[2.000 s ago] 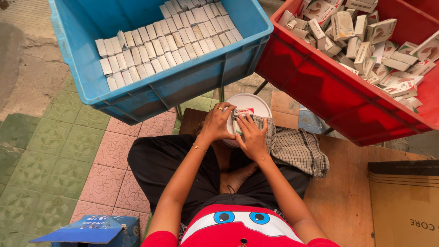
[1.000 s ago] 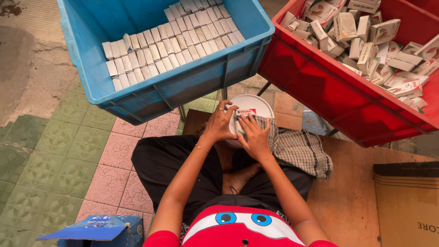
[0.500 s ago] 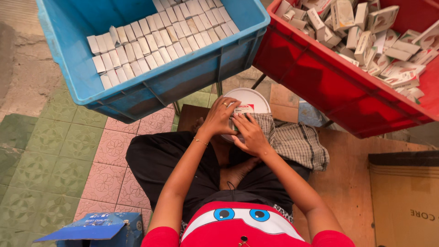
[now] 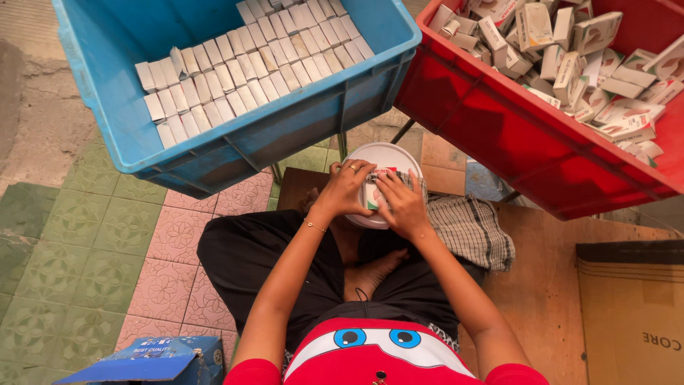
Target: The person sits on the floor and repeatedly picks up small white boxes from a red crate. They wipe each box with a cloth on a white bucket lid and then place the cleaned boxes into a blue crate.
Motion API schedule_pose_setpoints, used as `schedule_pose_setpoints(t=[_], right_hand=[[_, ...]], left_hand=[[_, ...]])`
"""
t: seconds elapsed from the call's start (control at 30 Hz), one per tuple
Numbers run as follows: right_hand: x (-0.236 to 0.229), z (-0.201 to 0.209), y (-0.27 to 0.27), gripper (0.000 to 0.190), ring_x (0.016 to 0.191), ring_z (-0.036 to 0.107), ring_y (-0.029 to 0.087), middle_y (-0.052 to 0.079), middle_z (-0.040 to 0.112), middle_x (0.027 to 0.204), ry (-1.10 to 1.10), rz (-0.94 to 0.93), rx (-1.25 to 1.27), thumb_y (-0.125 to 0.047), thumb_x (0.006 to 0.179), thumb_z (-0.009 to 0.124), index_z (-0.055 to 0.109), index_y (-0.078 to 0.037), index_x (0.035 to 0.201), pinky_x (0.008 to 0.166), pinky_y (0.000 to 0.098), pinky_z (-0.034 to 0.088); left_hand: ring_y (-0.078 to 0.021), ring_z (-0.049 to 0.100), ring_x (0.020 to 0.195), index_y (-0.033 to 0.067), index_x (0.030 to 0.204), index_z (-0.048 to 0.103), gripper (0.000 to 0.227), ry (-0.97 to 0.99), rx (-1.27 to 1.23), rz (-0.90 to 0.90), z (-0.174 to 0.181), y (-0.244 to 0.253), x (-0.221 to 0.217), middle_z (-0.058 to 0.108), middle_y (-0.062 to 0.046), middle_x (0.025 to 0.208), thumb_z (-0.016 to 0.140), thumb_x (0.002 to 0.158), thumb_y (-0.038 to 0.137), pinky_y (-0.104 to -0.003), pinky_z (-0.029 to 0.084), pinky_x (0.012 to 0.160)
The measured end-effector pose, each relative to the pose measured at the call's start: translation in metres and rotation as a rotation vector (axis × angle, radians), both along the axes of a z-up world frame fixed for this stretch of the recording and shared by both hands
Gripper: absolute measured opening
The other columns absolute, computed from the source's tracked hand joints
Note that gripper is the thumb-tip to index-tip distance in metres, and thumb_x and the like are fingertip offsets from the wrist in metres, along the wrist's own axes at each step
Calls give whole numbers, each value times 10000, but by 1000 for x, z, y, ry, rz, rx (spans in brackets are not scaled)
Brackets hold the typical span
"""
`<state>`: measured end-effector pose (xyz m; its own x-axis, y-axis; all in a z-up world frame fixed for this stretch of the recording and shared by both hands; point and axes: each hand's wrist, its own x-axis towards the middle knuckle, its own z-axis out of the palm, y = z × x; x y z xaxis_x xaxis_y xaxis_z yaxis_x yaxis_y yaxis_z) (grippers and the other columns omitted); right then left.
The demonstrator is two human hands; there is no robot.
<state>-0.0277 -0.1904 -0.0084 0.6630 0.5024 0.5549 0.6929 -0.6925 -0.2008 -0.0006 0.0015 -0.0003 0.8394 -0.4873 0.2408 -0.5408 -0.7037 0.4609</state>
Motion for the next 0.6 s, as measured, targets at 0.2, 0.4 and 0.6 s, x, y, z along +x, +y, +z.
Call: schedule_pose_setpoints(t=[0.2, 0.4, 0.6], right_hand=[[7, -3, -3, 474, 1245, 471, 262, 127, 535, 1304, 29, -32, -31, -303, 865, 506, 531, -74, 1279, 1113, 491, 152], [16, 1, -20, 467, 1261, 441, 325, 191, 536, 1287, 241, -200, 27, -311, 970, 387, 482, -30, 1331, 1099, 547, 134], [-17, 19, -13, 418, 1075, 592, 278, 97, 632, 1157, 469, -433, 396, -342, 917, 497, 570, -130, 1271, 955, 417, 421]], left_hand=[[-189, 488, 1082, 157, 1249, 474, 996, -17, 81, -22, 17, 5, -2, 524, -2, 1164, 775, 386, 552, -429, 347, 933], [-201, 458, 1135, 152, 1255, 470, 972, 75, 78, -24, 32, 9, -6, 505, -3, 1219, 772, 408, 522, -442, 326, 966], [-403, 506, 1129, -11, 1345, 372, 991, 135, -221, 134, 46, 13, -34, 432, -226, 1292, 804, 536, 363, -480, 457, 933]])
